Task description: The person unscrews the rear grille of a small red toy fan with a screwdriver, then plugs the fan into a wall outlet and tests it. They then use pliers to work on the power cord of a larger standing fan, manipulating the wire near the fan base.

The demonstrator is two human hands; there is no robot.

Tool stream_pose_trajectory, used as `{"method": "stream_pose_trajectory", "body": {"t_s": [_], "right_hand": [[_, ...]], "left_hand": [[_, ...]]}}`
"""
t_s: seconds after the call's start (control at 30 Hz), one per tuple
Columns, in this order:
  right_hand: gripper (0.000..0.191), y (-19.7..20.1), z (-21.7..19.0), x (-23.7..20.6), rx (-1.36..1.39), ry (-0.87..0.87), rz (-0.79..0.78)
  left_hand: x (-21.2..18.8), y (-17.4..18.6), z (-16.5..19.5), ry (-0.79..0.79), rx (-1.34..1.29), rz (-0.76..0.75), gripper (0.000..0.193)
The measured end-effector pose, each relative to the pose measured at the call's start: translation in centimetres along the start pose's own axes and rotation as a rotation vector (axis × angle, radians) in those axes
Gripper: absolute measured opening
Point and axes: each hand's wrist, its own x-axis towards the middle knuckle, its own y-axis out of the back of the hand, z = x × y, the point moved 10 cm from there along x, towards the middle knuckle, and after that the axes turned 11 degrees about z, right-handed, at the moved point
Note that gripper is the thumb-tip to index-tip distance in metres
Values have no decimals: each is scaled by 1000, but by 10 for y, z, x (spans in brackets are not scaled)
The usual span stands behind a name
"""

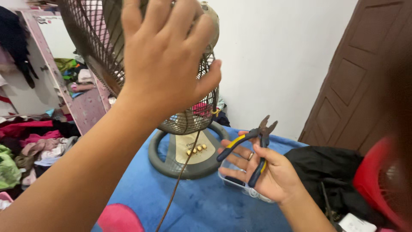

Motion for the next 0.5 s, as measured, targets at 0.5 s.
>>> {"method": "stream_pose_trajectory", "body": {"t_s": [0.5], "right_hand": [[21,26,6,-4,-243,189,223]], "left_hand": [[5,-23,8,-14,82,-19,40]]}}
